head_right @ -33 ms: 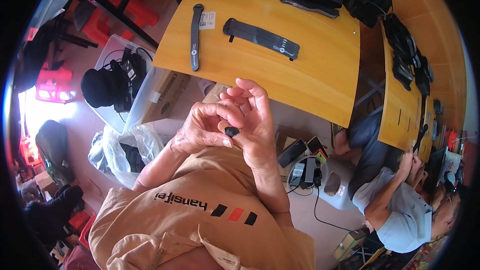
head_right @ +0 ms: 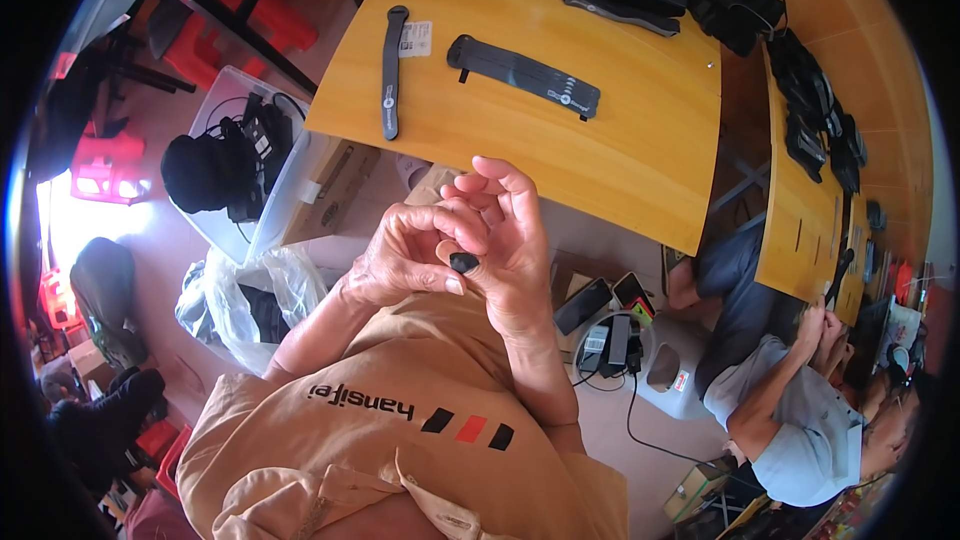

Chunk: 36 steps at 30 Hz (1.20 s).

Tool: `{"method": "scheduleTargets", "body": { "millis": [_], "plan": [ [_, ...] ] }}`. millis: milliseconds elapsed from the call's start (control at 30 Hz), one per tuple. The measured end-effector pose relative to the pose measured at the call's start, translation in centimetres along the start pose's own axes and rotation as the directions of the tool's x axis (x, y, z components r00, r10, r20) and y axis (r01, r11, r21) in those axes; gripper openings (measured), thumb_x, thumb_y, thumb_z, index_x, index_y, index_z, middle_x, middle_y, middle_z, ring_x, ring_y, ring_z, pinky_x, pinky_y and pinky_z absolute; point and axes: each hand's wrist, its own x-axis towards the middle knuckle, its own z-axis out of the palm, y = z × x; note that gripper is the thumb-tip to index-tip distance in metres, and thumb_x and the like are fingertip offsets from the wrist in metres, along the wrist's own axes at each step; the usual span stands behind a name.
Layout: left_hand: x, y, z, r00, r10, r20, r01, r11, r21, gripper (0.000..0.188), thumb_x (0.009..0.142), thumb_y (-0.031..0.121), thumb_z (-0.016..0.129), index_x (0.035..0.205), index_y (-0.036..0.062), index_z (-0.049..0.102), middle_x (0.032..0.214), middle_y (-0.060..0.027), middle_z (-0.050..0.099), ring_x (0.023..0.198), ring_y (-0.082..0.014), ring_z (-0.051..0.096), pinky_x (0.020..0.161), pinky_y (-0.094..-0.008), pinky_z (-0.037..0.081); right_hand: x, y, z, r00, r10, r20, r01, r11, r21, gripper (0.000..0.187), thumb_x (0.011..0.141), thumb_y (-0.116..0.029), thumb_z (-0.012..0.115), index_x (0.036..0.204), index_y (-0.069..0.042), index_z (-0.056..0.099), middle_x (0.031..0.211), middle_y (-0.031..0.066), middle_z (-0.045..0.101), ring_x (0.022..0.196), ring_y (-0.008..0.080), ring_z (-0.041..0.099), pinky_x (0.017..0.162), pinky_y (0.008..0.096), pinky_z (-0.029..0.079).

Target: Assembling plastic clips onto fabric straps and organizing them into stacks on a table.

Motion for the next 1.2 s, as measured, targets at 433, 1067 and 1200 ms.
{"method": "scheduleTargets", "body": {
  "millis": [433,1067,1200],
  "plan": [
    [-0.7,-0.5,-0.4,0.998,0.027,-0.059,-0.03,0.998,-0.049,0.018,0.084,0.003,0.054,0.097,-0.0005,0.065,0.098,-0.0027,0.061,0.092,-0.0089,0.053,0.082,-0.0234,0.041,-0.1,1.1,0.1,0.997,-0.076,-0.011,0.076,0.996,-0.05,0.069,0.069,-0.008,0.073,0.128,-0.002,0.037,0.113,0.0096,0.047,0.112,0.0262,0.051,0.096,0.0364,0.043],
    [-0.5,-0.2,-0.5,0.999,0.008,-0.04,-0.01,0.999,-0.037,0.034,0.079,-0.007,0.053,0.112,-0.0027,0.058,0.104,-0.0072,0.062,0.092,-0.0112,0.058,0.086,-0.027,0.046,-0.4,0.8,-0.1,0.992,-0.072,-0.101,0.066,0.996,-0.063,0.062,0.071,-0.007,0.072,0.124,-0.001,0.041,0.109,0.009,0.05,0.11,0.0265,0.053,0.093,0.0344,0.045],
    [-0.3,-0.3,0.0,0.996,0.056,-0.068,-0.063,0.992,-0.11,0.03,0.08,-0.005,0.058,0.109,-0.003,0.06,0.102,-0.0069,0.062,0.096,-0.0122,0.057,0.087,-0.0266,0.045,-0.2,0.8,-0.4,0.995,-0.032,-0.096,0.038,0.997,0.061,0.057,0.071,-0.001,0.071,0.121,-0.002,0.044,0.107,0.0086,0.05,0.108,0.0229,0.053,0.094,0.0329,0.044]
  ]
}}
